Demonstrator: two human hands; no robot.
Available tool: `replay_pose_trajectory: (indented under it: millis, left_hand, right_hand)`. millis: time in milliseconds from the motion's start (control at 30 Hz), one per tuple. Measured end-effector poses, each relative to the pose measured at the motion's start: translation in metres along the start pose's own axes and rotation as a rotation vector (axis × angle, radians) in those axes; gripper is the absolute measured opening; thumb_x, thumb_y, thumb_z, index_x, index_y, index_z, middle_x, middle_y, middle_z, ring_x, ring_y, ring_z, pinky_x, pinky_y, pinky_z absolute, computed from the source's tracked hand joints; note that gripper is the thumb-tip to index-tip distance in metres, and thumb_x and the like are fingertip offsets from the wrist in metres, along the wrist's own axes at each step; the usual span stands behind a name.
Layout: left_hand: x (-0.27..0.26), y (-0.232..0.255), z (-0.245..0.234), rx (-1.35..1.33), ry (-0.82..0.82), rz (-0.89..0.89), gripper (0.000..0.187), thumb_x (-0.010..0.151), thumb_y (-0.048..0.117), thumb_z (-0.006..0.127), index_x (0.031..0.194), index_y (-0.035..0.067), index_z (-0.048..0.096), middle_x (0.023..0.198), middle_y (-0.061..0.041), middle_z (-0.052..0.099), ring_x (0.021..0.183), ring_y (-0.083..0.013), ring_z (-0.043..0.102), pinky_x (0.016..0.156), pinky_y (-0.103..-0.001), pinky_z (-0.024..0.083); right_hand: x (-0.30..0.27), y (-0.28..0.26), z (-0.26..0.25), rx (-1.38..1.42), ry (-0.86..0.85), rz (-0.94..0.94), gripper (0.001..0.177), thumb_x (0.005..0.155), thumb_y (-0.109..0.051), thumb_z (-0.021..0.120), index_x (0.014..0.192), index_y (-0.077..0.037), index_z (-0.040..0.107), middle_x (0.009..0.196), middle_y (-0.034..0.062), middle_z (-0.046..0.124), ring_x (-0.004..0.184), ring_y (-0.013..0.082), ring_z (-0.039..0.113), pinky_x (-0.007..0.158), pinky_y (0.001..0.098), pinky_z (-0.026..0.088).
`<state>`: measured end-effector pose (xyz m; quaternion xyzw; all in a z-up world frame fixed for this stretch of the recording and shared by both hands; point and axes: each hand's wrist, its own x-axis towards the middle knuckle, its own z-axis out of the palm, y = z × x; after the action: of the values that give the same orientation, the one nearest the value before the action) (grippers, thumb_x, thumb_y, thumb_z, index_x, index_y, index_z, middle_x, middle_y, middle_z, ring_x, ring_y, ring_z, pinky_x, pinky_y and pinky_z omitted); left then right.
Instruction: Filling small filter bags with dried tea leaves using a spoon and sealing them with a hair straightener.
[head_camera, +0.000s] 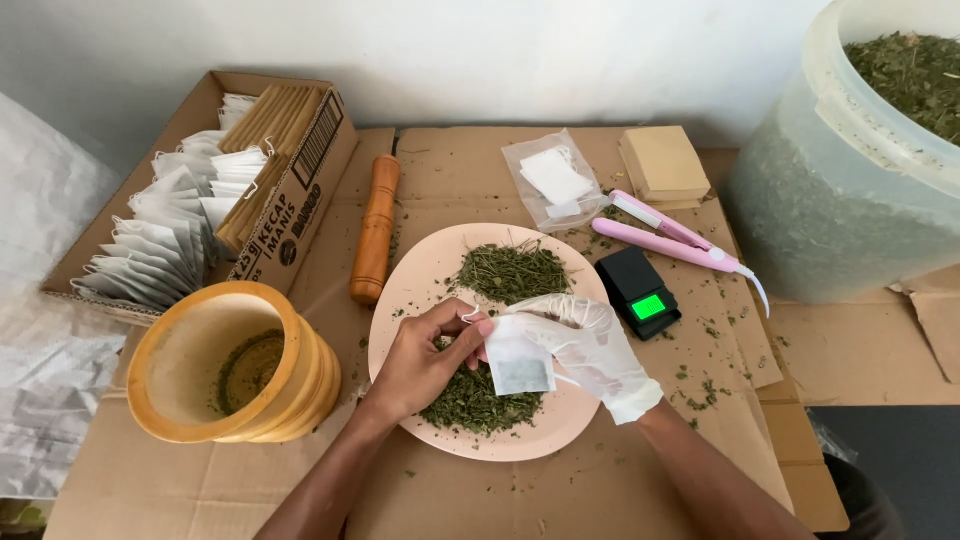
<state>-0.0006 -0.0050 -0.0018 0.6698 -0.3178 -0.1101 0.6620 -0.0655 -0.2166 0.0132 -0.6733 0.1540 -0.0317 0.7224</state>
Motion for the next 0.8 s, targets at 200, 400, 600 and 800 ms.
replay_pose_trajectory:
  millis: [200,400,600,800]
  left_hand:
    - [0.000,-0.002,0.000,0.008,-0.016,0.015,0.012,0.108,0.008,0.069,0.105,0.000,0.077,0.073,-0.016,0.081,0.064,-0.0178,0.071,0.063,-0.034,0.066]
    - [0.000,-0.003,0.001,0.017,-0.027,0.009,0.014,0.109,0.009,0.068,0.104,0.001,0.078,0.072,-0.015,0.081,0.062,-0.0179,0.071,0.062,-0.034,0.066]
    - [-0.002,-0.003,0.002,0.016,-0.012,0.013,0.012,0.108,0.010,0.070,0.109,0.000,0.078,0.072,-0.016,0.080,0.062,-0.0180,0.072,0.063,-0.035,0.066]
    - [0.001,-0.006,0.003,0.047,-0.009,-0.009,0.015,0.106,0.008,0.070,0.117,0.003,0.078,0.070,-0.015,0.080,0.061,-0.0188,0.073,0.067,-0.036,0.066]
  right_hand:
    - [0.002,0.008,-0.005,-0.008,-0.012,-0.066,0.023,0.091,-0.004,0.088,0.113,0.005,0.086,0.078,0.0200,0.085,0.073,0.0239,0.084,0.062,0.0347,0.068]
    - [0.001,0.006,-0.003,-0.044,0.017,-0.080,0.026,0.090,-0.006,0.090,0.115,0.000,0.087,0.085,0.0188,0.086,0.074,0.0199,0.083,0.059,0.0350,0.068]
    - [0.012,0.008,-0.024,0.059,0.031,-0.003,0.025,0.093,-0.003,0.085,0.116,0.006,0.084,0.088,0.0240,0.084,0.070,0.0280,0.081,0.058,0.0437,0.070]
    - [0.035,-0.026,-0.082,-0.157,0.349,-0.116,0.028,0.092,-0.026,0.088,0.117,-0.014,0.086,0.095,0.0045,0.082,0.073,0.0103,0.071,0.060,0.0292,0.065]
